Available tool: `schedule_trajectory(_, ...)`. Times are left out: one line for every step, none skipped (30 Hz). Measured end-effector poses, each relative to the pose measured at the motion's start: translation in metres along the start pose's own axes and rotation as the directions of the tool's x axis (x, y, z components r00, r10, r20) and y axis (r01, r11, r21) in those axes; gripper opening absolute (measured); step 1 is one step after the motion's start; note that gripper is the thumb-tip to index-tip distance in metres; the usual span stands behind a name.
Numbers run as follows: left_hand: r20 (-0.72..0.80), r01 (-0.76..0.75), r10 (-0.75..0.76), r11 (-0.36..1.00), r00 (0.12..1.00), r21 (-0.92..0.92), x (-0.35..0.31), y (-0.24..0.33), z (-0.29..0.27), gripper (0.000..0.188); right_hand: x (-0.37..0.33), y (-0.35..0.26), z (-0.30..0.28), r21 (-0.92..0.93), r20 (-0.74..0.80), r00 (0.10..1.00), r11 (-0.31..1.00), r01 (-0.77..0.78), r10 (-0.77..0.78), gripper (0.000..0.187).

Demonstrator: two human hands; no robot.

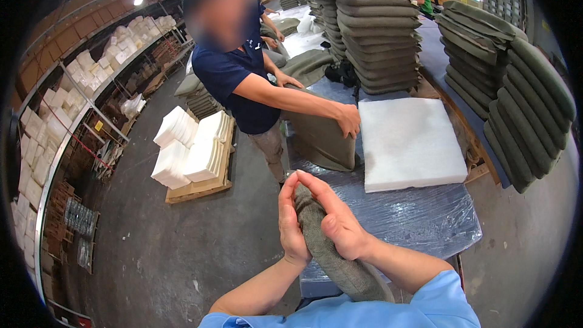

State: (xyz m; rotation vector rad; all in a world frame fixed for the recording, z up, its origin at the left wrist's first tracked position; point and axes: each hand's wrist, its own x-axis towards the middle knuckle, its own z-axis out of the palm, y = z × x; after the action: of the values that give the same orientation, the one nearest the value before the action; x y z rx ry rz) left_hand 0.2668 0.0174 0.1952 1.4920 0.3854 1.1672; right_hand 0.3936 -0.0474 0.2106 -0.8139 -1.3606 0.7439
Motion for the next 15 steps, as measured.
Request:
schedule_trajectory(0.003, -0.001, 0.001, 1.000, 1.000, -0.005, -0.001, 0.000, 0.001, 0.071, 0.003, -0.002, 0.001, -0.044, 0.015, 1.000, 0.999, 0.016, -0.015, 0.111)
schedule_trajectory(0.014, -0.057, 0.057, 0.998, 0.998, -0.022, -0.001, -0.002, 0.001, 0.073, 0.007, -0.004, 0.001, -0.070, 0.030, 0.997, 0.995, 0.068, -0.066, 0.112)
schedule_trajectory(0.016, -0.085, 0.086, 0.995, 0.996, -0.044, -0.007, -0.012, -0.001, 0.074, 0.007, -0.003, 0.004, -0.090, 0.041, 0.995, 0.992, 0.092, -0.088, 0.113)
schedule_trajectory(0.016, -0.113, 0.115, 0.991, 0.993, -0.065, -0.011, -0.020, -0.003, 0.076, 0.010, -0.003, 0.006, -0.107, 0.053, 0.993, 0.988, 0.115, -0.110, 0.113)
schedule_trajectory(0.017, -0.079, 0.080, 0.994, 0.997, -0.072, -0.017, -0.028, -0.006, 0.079, 0.012, -0.006, 0.007, -0.114, 0.046, 0.993, 0.987, 0.115, -0.111, 0.115)
schedule_trajectory(0.018, -0.061, 0.063, 0.993, 0.998, -0.105, -0.020, -0.030, -0.004, 0.080, 0.013, -0.008, 0.000, -0.116, 0.105, 0.993, 0.991, 0.067, -0.054, 0.130)
schedule_trajectory(0.017, -0.043, 0.046, 0.989, 0.999, -0.138, -0.024, -0.032, -0.003, 0.080, 0.010, -0.010, 0.003, -0.071, 0.068, 0.997, 0.997, 0.036, -0.031, 0.131)
schedule_trajectory(-0.011, -0.069, 0.068, 0.984, 0.998, -0.163, -0.022, -0.033, -0.001, 0.080, 0.011, -0.009, 0.008, -0.005, 0.016, 0.999, 0.999, 0.034, -0.034, 0.132)
schedule_trajectory(-0.043, -0.092, 0.085, 0.978, 0.995, -0.189, -0.022, -0.035, 0.002, 0.079, 0.011, -0.007, 0.013, 0.061, -0.033, 0.999, 0.998, 0.031, -0.029, 0.133)
schedule_trajectory(-0.079, -0.110, 0.095, 0.970, 0.992, -0.216, -0.026, -0.037, 0.005, 0.078, 0.008, -0.004, 0.017, 0.142, -0.102, 0.995, 0.990, 0.026, -0.011, 0.132)
schedule_trajectory(-0.114, -0.106, 0.086, 0.978, 0.990, -0.180, -0.024, -0.030, 0.012, 0.078, 0.006, -0.005, 0.018, 0.199, -0.157, 0.987, 0.979, 0.049, -0.017, 0.131)
schedule_trajectory(-0.117, -0.085, 0.065, 0.981, 0.991, -0.174, -0.025, -0.028, 0.010, 0.078, 0.004, -0.004, 0.017, 0.223, -0.188, 0.982, 0.973, 0.058, -0.016, 0.128)
schedule_trajectory(-0.122, -0.067, 0.047, 0.984, 0.991, -0.166, -0.025, -0.026, 0.007, 0.077, 0.003, -0.002, 0.015, 0.246, -0.218, 0.976, 0.967, 0.068, -0.014, 0.126)
schedule_trajectory(-0.124, -0.049, 0.030, 0.987, 0.992, -0.155, -0.025, -0.024, 0.005, 0.077, 0.001, 0.001, 0.013, 0.268, -0.250, 0.968, 0.960, 0.084, -0.015, 0.124)
schedule_trajectory(-0.103, -0.055, 0.041, 0.988, 0.994, -0.141, -0.023, -0.022, 0.002, 0.077, 0.000, 0.003, 0.011, 0.280, -0.275, 0.961, 0.955, 0.100, -0.020, 0.121)
